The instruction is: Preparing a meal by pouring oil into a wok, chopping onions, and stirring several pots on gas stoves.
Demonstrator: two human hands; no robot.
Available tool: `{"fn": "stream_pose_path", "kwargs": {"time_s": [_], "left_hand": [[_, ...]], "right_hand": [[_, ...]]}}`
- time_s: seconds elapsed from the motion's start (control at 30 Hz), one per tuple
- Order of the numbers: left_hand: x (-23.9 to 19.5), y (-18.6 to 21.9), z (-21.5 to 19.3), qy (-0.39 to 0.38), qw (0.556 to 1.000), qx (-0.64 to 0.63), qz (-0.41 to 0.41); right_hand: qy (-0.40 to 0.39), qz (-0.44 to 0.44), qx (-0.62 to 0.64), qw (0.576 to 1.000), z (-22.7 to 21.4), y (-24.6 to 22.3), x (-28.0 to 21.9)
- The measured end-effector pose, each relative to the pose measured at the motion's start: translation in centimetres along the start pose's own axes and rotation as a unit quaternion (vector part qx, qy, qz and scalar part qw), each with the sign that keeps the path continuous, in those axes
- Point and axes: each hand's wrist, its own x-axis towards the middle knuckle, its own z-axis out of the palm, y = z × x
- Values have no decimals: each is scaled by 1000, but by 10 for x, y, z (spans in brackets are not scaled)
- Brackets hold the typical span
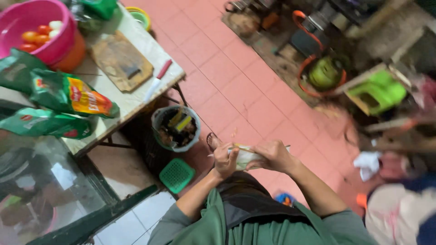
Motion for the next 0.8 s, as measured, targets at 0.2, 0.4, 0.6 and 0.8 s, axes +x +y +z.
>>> {"fn": "stream_pose_path", "kwargs": {"time_s": [0.2, 0.4, 0.6, 0.8], "left_hand": [[103, -56, -67, 148, 945, 265, 123], [180, -104, -161, 290, 880, 370, -58], [283, -162, -240, 525, 792, 285, -123], [374, -240, -329, 631, 681, 371, -39]], "right_hand": [[-152, 22, 35, 987, -3, 130, 126], [-4, 114, -49, 992, 69, 253, 219], [-153, -8, 80, 985, 220, 312, 322], [-192, -319, 58, 926, 368, 363, 423]]}}
